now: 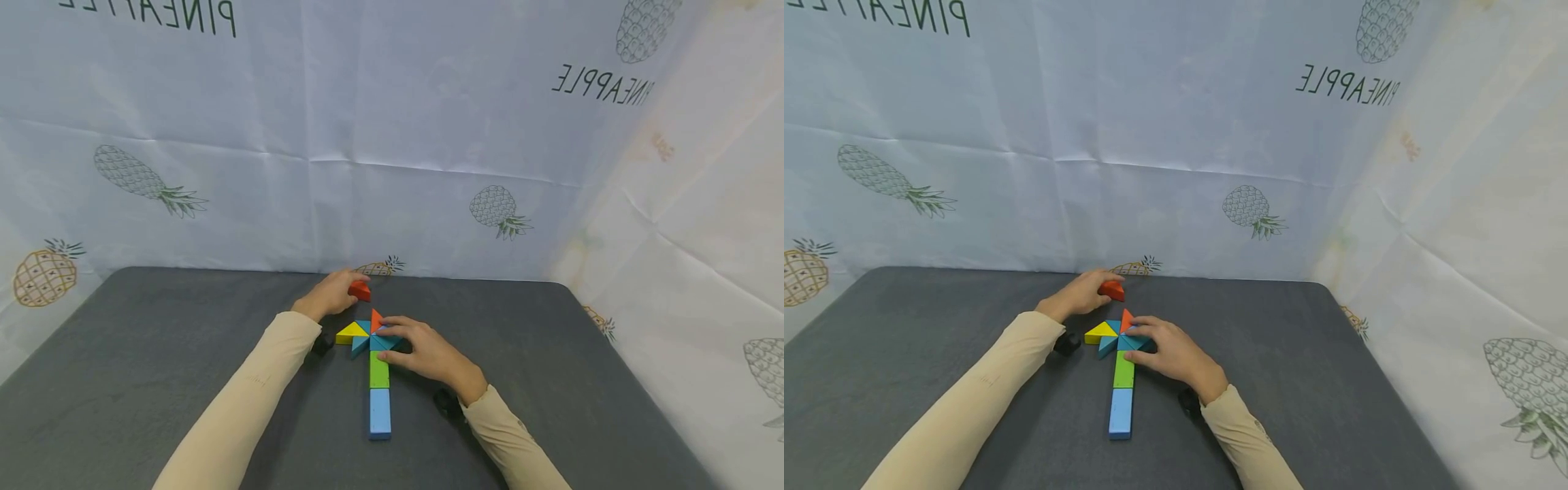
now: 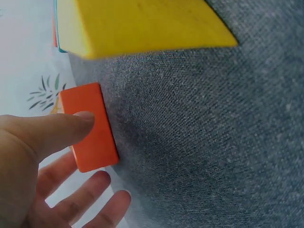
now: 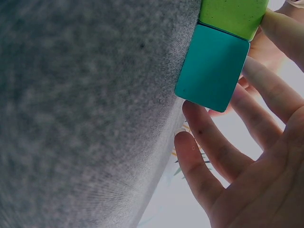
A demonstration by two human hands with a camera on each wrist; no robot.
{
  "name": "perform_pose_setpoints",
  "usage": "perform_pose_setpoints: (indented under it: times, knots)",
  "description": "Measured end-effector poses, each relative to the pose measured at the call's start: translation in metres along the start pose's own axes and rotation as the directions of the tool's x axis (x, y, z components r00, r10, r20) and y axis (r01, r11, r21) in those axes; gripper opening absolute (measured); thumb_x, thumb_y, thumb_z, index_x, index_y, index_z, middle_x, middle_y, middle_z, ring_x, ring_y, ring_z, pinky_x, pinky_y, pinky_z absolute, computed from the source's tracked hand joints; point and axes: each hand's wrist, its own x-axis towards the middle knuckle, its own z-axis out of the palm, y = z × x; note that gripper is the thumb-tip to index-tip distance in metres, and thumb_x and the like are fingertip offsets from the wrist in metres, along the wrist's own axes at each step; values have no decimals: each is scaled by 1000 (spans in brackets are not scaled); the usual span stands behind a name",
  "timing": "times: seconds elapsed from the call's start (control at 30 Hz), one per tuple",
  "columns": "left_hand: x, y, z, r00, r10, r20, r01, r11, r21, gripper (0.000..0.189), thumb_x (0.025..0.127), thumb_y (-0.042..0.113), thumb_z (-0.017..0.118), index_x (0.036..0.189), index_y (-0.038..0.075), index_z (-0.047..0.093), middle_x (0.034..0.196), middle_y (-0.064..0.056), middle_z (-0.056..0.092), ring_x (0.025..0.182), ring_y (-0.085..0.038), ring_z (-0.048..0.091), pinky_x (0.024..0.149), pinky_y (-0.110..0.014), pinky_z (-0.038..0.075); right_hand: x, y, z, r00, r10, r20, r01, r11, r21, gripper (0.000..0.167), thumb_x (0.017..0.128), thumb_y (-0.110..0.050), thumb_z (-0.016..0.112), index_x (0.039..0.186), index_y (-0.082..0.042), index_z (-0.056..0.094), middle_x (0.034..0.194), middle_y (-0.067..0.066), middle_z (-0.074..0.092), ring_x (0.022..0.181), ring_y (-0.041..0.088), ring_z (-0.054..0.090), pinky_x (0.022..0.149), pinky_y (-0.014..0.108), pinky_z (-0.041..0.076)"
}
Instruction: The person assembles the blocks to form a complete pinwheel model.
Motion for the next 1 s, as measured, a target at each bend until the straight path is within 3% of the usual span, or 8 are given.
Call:
perform_pose_setpoints:
  times: [0.3,0.57,1.0]
  knots:
    - [-2,-4,-1,1000,-5,1,5,999,-34,45,97,3,59,141,14,54,143,-18,52,124,-36,52,105,-53,45,-1,0,1,1000,13,-1,-13,1000,3,46,96,-39,65,135,-15,63,150,9,49,139,31,46,110,52,42]
    - [-5,-8,0,999,20,-49,-22,999,-45,33,97,5,61,129,11,63,132,-17,60,110,-32,56,98,-47,49,-1,-1,0,1000,11,-2,-11,1000,8,46,96,-39,65,135,-15,63,150,10,49,139,31,47,110,51,42]
    - [-10,-15,3,996,29,-87,-38,994,-98,28,98,7,61,125,11,64,133,-17,60,120,-34,55,101,-49,48,-1,1,1,1000,7,-2,-7,1000,7,47,96,-40,64,136,-16,62,150,9,49,139,31,46,110,51,42]
